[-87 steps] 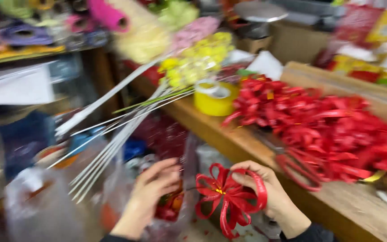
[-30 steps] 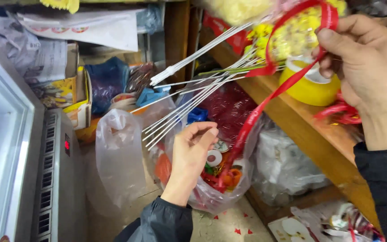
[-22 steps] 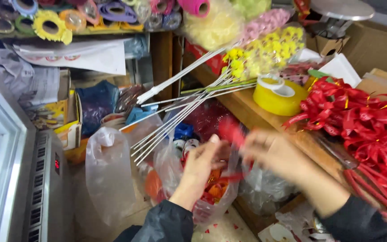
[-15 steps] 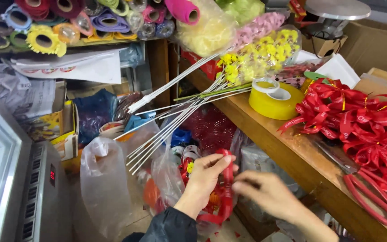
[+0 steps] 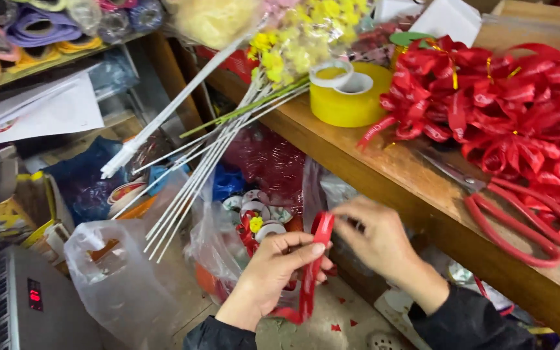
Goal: Tying red ribbons into decorative bows for floral or gift arrangements
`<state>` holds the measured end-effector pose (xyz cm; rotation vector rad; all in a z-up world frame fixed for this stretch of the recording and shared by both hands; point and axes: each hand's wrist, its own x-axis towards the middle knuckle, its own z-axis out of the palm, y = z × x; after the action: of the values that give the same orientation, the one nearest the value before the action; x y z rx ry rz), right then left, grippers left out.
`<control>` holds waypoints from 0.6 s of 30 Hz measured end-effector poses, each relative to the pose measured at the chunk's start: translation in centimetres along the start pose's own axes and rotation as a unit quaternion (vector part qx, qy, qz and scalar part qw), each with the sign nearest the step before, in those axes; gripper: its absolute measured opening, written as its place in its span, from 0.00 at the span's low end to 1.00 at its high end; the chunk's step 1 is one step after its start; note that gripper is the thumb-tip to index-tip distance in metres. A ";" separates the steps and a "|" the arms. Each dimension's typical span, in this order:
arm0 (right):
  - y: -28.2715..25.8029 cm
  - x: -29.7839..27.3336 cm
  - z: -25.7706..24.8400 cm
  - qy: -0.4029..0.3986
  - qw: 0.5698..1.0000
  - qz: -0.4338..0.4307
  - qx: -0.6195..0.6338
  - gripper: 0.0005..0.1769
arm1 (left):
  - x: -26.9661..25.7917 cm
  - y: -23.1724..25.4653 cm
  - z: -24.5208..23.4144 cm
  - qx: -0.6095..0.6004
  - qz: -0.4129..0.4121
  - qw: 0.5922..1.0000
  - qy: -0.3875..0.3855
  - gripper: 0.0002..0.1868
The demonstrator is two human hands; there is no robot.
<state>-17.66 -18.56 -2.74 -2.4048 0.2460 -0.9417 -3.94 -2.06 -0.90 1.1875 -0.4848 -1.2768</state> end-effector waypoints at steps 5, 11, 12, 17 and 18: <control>2.0 -0.2 -2.2 0.043 0.977 0.198 0.073 0.05 | 0.4 0.6 -0.2 0.052 -0.037 0.997 0.033 0.11; 0.8 -1.1 -3.0 0.099 0.958 0.261 0.057 0.05 | 2.2 -1.6 -0.6 0.029 0.027 0.998 0.050 0.08; 1.3 -1.2 -3.0 0.097 0.959 0.260 0.058 0.05 | 2.2 -1.5 -0.8 0.028 0.028 0.998 0.051 0.08; 4.5 -1.7 -3.6 0.073 0.988 0.037 -0.131 0.16 | 1.6 -0.7 -1.2 -0.038 0.140 0.988 -0.054 0.09; 4.8 -1.7 -3.6 0.074 0.988 0.037 -0.133 0.16 | 1.5 -0.6 -1.0 -0.038 0.140 0.988 -0.055 0.09</control>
<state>-21.17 -23.53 -4.16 -2.5449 0.5426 -1.1158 -2.92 -2.88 -2.24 0.9509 -0.6550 -1.1114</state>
